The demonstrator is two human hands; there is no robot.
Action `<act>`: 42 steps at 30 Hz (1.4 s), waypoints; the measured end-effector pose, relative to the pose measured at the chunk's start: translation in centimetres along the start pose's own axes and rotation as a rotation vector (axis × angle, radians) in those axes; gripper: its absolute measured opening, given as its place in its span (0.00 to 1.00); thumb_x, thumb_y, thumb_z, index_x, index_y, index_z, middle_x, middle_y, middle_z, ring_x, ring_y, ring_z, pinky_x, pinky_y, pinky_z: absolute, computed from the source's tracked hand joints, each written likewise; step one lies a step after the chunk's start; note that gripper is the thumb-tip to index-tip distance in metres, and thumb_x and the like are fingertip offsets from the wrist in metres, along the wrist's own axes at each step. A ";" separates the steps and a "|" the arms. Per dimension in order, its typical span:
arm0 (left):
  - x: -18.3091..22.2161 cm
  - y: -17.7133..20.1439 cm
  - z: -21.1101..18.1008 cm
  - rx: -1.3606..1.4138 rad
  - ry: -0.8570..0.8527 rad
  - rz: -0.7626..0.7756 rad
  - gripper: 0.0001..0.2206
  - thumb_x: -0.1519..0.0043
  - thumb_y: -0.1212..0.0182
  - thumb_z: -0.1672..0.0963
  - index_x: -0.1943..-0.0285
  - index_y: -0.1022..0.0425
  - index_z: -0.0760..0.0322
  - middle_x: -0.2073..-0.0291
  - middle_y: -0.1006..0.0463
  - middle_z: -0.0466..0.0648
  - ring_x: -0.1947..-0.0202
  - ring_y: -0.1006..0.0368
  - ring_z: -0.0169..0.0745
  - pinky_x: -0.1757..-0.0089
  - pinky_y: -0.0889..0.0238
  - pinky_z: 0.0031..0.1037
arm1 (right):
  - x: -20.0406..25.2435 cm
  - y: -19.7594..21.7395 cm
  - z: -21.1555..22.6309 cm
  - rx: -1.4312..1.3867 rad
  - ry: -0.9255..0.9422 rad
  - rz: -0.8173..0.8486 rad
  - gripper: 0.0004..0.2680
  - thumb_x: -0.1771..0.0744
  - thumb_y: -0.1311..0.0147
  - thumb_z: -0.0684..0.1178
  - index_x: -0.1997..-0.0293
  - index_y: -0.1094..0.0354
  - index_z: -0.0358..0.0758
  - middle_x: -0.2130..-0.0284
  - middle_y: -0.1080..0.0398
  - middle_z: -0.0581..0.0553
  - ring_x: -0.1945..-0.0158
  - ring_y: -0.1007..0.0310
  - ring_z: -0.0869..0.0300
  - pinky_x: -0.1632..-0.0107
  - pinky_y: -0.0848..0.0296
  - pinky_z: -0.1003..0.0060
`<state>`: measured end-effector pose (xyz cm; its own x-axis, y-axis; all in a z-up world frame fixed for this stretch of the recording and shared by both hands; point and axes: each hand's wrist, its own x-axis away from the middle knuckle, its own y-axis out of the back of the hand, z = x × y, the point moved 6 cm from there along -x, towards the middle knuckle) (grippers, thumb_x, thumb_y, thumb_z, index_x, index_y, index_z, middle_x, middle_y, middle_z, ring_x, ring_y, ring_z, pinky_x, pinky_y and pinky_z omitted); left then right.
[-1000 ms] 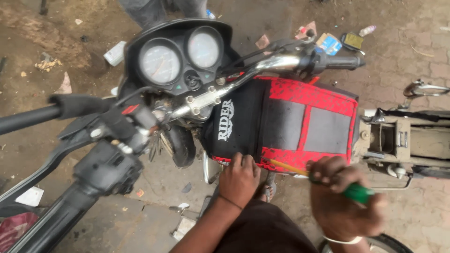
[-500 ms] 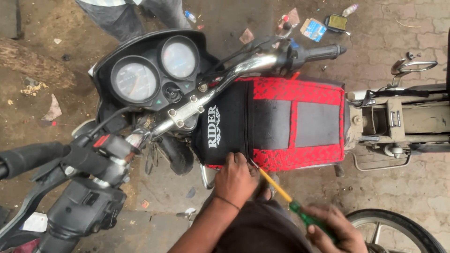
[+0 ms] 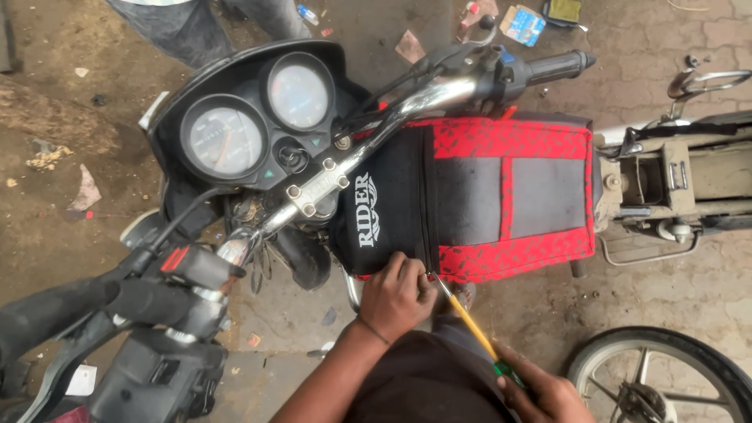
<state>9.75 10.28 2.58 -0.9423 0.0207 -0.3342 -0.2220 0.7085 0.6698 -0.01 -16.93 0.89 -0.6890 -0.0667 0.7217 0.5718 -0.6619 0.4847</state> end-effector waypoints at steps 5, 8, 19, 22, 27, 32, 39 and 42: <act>-0.8 1.3 0.0 0.106 -0.032 0.083 0.07 0.43 0.35 0.59 0.68 0.30 0.64 0.71 0.28 0.51 0.78 0.26 0.49 0.75 0.31 0.36 | 0.2 -1.3 -1.9 -0.045 0.028 -0.017 0.21 0.35 0.38 0.50 0.33 0.33 0.51 0.60 0.17 0.38 0.52 0.17 0.52 0.47 0.24 0.62; -0.8 1.3 0.4 0.156 -0.048 0.131 0.07 0.42 0.35 0.58 0.67 0.30 0.64 0.70 0.27 0.50 0.77 0.25 0.47 0.73 0.29 0.33 | 0.6 -0.9 -0.1 -0.010 0.132 -0.060 0.20 0.36 0.38 0.49 0.35 0.32 0.48 0.53 0.17 0.38 0.43 0.20 0.55 0.42 0.28 0.64; -0.6 0.8 1.7 0.270 0.045 0.210 0.10 0.39 0.31 0.57 0.68 0.27 0.65 0.71 0.24 0.48 0.78 0.24 0.45 0.74 0.31 0.33 | 1.7 -1.7 0.7 0.063 0.084 -0.134 0.23 0.37 0.39 0.50 0.32 0.33 0.55 0.56 0.18 0.39 0.46 0.18 0.55 0.44 0.26 0.63; -1.0 0.8 2.0 0.323 0.110 0.216 0.11 0.40 0.29 0.56 0.70 0.28 0.65 0.74 0.25 0.48 0.79 0.24 0.45 0.75 0.30 0.33 | 2.6 -1.7 3.8 0.251 0.019 -0.185 0.25 0.37 0.39 0.52 0.31 0.37 0.64 0.63 0.20 0.44 0.56 0.16 0.55 0.51 0.20 0.62; -1.3 0.9 2.0 0.310 0.113 0.221 0.11 0.42 0.29 0.57 0.70 0.28 0.65 0.73 0.24 0.49 0.77 0.24 0.48 0.73 0.31 0.35 | 3.8 -0.9 8.6 0.646 -0.202 -0.127 0.26 0.35 0.45 0.55 0.27 0.47 0.77 0.60 0.26 0.51 0.63 0.17 0.54 0.56 0.19 0.58; -1.5 1.1 2.0 0.336 0.089 0.208 0.09 0.42 0.29 0.57 0.69 0.27 0.65 0.72 0.23 0.49 0.74 0.24 0.50 0.71 0.30 0.36 | 3.6 -1.2 7.4 0.694 -0.240 -0.058 0.27 0.35 0.47 0.56 0.26 0.50 0.79 0.58 0.27 0.53 0.60 0.18 0.53 0.55 0.19 0.56; -1.3 0.6 3.3 0.415 0.142 0.322 0.08 0.42 0.29 0.57 0.67 0.24 0.66 0.72 0.22 0.48 0.76 0.23 0.41 0.71 0.29 0.31 | 2.8 -1.7 6.8 0.430 0.168 -0.134 0.27 0.38 0.43 0.46 0.29 0.40 0.59 0.63 0.26 0.44 0.66 0.18 0.48 0.62 0.20 0.53; -1.4 1.2 3.5 0.472 0.195 0.347 0.07 0.43 0.28 0.58 0.67 0.22 0.67 0.72 0.22 0.47 0.78 0.25 0.37 0.73 0.30 0.27 | 3.2 -1.8 6.6 0.575 0.235 -0.117 0.28 0.38 0.43 0.45 0.28 0.41 0.56 0.66 0.30 0.42 0.71 0.21 0.48 0.67 0.22 0.52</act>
<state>11.71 13.53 1.52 -0.9781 0.2081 0.0076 0.1984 0.9203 0.3373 -0.29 -11.03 5.58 -0.8038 -0.2232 0.5515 0.5894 -0.1724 0.7892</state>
